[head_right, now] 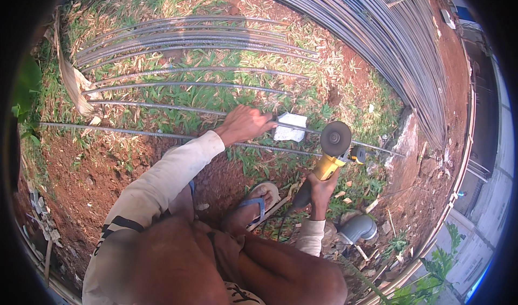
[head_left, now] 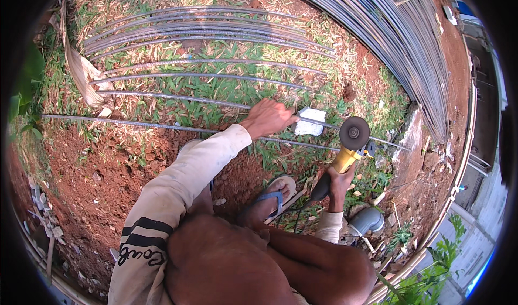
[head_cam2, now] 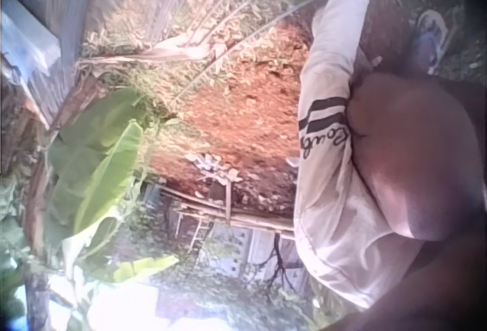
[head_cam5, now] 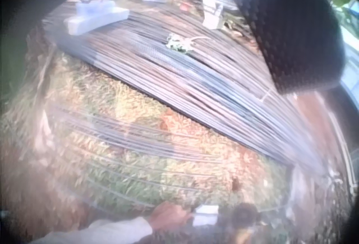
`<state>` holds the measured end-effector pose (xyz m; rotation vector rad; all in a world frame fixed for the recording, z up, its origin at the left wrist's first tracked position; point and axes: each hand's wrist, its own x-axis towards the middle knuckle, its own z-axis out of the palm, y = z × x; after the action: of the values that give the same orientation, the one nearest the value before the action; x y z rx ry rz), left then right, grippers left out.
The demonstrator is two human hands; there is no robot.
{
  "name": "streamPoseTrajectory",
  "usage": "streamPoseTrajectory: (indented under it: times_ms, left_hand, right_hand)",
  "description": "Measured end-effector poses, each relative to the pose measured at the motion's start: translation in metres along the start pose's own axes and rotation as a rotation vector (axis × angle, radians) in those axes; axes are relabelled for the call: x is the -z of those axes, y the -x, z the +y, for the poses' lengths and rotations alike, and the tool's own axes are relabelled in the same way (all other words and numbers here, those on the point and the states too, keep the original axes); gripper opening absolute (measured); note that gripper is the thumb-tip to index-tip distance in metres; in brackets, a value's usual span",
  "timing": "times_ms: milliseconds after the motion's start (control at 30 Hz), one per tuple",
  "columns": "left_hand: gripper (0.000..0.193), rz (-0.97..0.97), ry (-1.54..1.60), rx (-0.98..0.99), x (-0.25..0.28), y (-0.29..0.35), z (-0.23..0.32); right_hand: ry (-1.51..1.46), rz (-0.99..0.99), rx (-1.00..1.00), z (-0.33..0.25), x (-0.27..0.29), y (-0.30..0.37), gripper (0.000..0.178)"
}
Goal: The person uses an angle grinder to cut several long metal rods laid on the ground. After each cut, the person repositions the rods and continues cutting until multiple short pieces are produced and stacked.
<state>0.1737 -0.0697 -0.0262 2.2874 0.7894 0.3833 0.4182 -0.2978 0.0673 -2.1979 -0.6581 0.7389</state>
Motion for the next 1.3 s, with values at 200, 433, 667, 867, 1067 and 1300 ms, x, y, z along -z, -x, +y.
streamPoseTrajectory:
  times_ms: [200, 433, 667, 867, 1067, 1300]
  left_hand:
    - [0.028, 0.000, 0.017, -0.012, 0.008, 0.008, -0.003]
    - [0.027, 0.124, 0.088, -0.036, 0.005, 0.025, -0.009]
    - [0.021, 0.152, 0.097, -0.031, 0.024, 0.008, -0.013]
    - [0.023, 0.205, 0.039, -0.067, 0.036, -0.035, -0.034]
    - [0.034, 0.197, -0.053, -0.011, 0.028, -0.033, -0.033]
    - [0.021, 0.132, 0.049, 0.040, 0.035, -0.012, -0.022]
  right_hand:
    - [-0.079, 0.066, -0.044, 0.001, 0.012, 0.016, 0.067]
    - [-0.185, 0.105, -0.050, 0.018, 0.018, 0.029, 0.061]
    - [-0.208, 0.105, -0.081, 0.018, 0.022, 0.030, 0.061]
    - [-0.171, 0.110, -0.066, 0.015, 0.021, 0.027, 0.060]
    - [-0.172, 0.121, -0.050, 0.019, 0.020, 0.029, 0.059]
    - [-0.177, 0.122, -0.095, 0.023, 0.021, 0.029, 0.060]
